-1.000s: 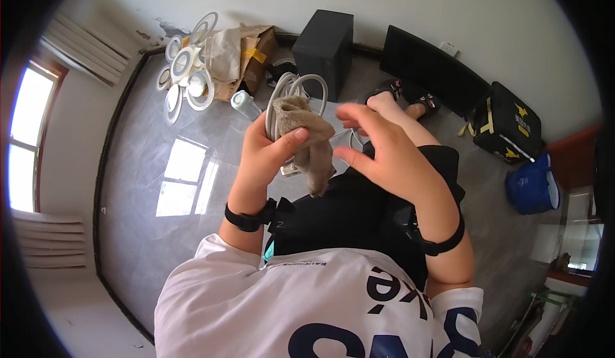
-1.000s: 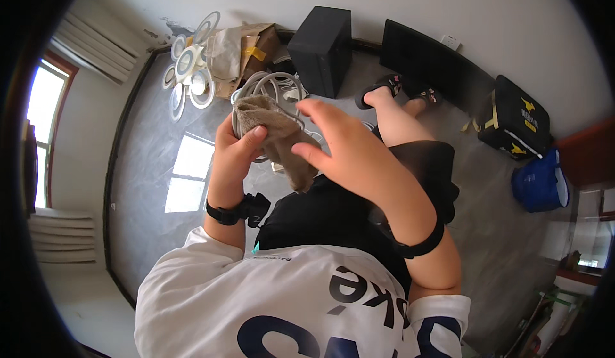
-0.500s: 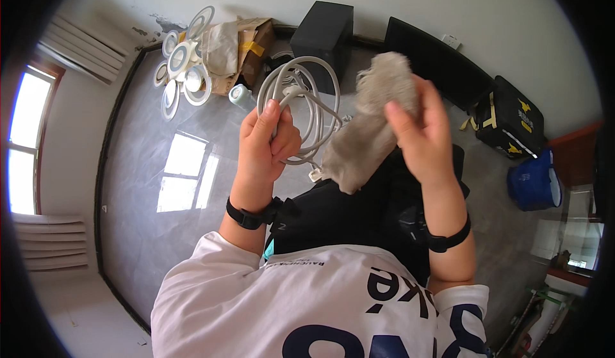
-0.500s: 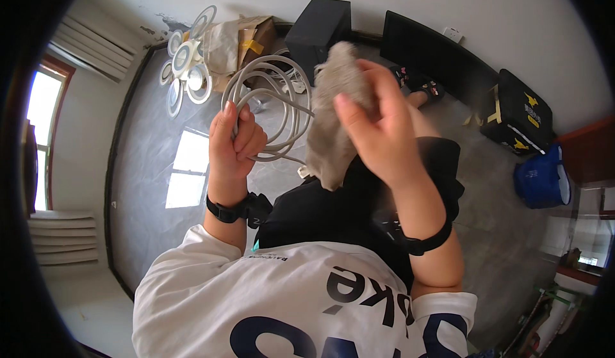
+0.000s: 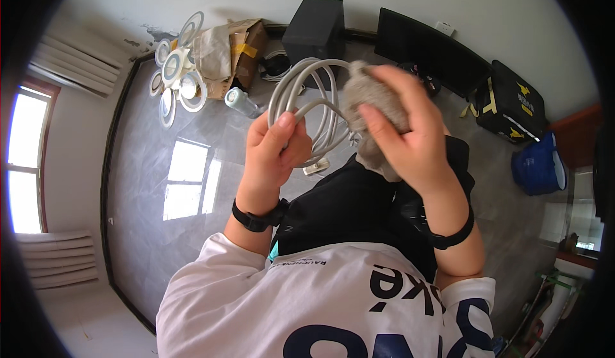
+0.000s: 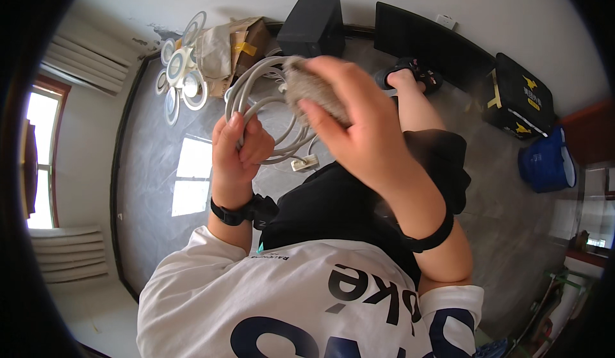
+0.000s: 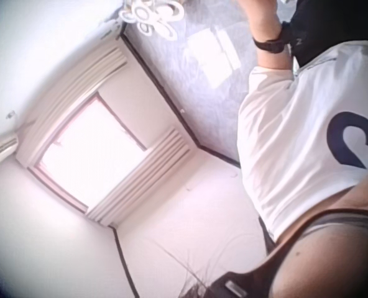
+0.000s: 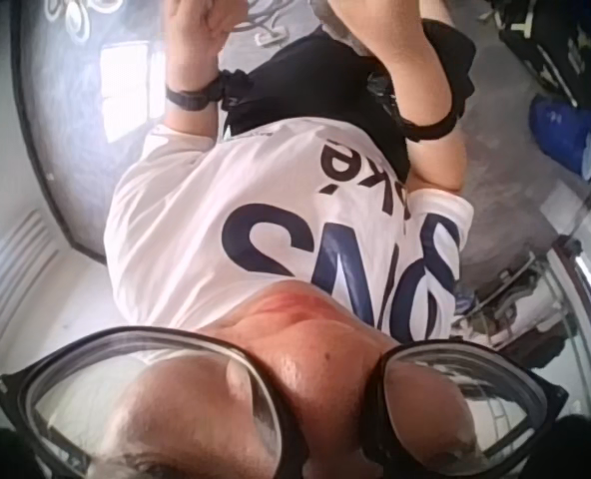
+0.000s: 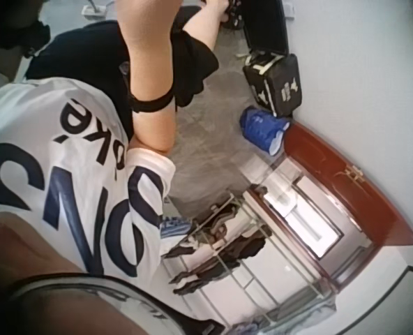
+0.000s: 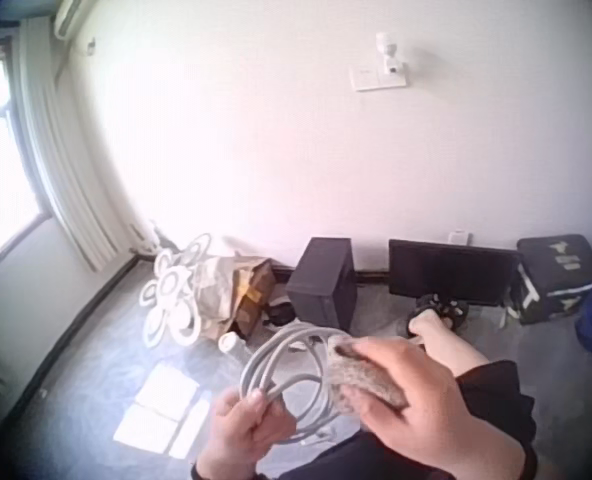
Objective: The person wipes a gray cable with a brown cloth, coiling the cable into a loop by hand.
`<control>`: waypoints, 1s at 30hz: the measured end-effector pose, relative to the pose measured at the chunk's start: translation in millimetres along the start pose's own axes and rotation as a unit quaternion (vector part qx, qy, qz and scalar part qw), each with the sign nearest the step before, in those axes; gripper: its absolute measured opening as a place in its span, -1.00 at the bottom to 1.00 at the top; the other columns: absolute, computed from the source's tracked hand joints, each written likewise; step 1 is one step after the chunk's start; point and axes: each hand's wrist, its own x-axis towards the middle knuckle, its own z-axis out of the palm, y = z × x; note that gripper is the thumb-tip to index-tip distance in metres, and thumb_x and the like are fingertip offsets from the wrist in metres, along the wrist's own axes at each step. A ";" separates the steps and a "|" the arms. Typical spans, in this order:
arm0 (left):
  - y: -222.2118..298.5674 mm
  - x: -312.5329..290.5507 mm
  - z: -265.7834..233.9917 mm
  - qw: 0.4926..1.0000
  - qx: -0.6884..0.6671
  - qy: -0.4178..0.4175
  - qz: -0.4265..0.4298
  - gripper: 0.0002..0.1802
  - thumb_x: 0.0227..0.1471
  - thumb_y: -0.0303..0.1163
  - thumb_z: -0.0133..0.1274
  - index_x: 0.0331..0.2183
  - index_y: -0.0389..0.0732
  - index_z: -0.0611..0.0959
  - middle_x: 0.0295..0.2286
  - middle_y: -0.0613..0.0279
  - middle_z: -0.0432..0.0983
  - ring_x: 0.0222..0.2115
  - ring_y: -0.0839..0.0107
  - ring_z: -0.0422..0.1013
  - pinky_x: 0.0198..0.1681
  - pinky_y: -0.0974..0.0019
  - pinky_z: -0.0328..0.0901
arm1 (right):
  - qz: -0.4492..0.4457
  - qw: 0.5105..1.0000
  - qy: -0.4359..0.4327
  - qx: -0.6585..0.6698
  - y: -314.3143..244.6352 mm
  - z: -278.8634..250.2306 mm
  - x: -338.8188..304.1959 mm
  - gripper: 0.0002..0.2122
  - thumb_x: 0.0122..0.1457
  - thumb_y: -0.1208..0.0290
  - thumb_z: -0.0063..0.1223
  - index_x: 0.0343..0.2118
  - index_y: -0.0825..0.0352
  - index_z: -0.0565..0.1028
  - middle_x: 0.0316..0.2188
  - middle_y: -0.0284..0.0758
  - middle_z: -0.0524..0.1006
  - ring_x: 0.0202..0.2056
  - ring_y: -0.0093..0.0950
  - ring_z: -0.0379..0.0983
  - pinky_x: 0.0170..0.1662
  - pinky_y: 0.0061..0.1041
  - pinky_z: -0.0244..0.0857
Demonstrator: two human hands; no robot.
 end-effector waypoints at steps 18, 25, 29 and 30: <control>-12.1 2.0 9.3 0.997 0.017 -0.073 0.016 -0.79 0.06 -0.38 -0.20 -0.56 -0.25 0.32 -0.82 0.45 0.08 -0.83 0.70 -0.03 -0.78 0.55 -0.16 | 0.075 0.990 -0.108 -0.044 6.3 6.8 -12.9 -0.73 -0.20 0.57 0.14 -0.34 0.40 0.44 -0.55 -0.26 0.40 -0.53 -0.40 0.35 -0.46 -0.55 0.23; -15.3 3.5 5.8 0.997 0.006 -0.068 0.018 -0.72 0.05 -0.30 -0.17 -0.59 -0.26 0.34 -0.82 0.40 0.12 -0.83 0.66 0.00 -0.78 0.52 -0.12 | 0.203 0.955 -0.211 0.041 28.1 4.4 -17.5 -0.81 -0.22 0.45 0.11 -0.47 0.35 0.45 -0.61 -0.18 0.42 -0.54 -0.22 0.36 -0.49 -0.43 0.20; -6.0 5.9 4.5 0.996 0.072 -0.008 -0.048 -0.70 0.02 -0.26 -0.18 -0.50 -0.33 0.41 -0.82 0.29 0.23 -0.82 0.57 0.13 -0.74 0.50 0.03 | 0.175 0.966 -0.191 -0.022 21.5 -12.0 -8.2 -0.82 -0.24 0.47 0.10 -0.51 0.41 0.44 -0.61 -0.18 0.42 -0.55 -0.25 0.36 -0.49 -0.44 0.19; 0.1 6.2 2.2 0.989 0.127 0.001 -0.080 -0.68 -0.04 -0.26 -0.16 -0.41 -0.37 0.44 -0.78 0.20 0.32 -0.75 0.48 0.26 -0.62 0.47 0.16 | 0.159 0.973 -0.162 -0.034 23.5 -14.7 -9.0 -0.82 -0.24 0.47 0.10 -0.52 0.43 0.44 -0.60 -0.19 0.41 -0.56 -0.26 0.36 -0.50 -0.45 0.19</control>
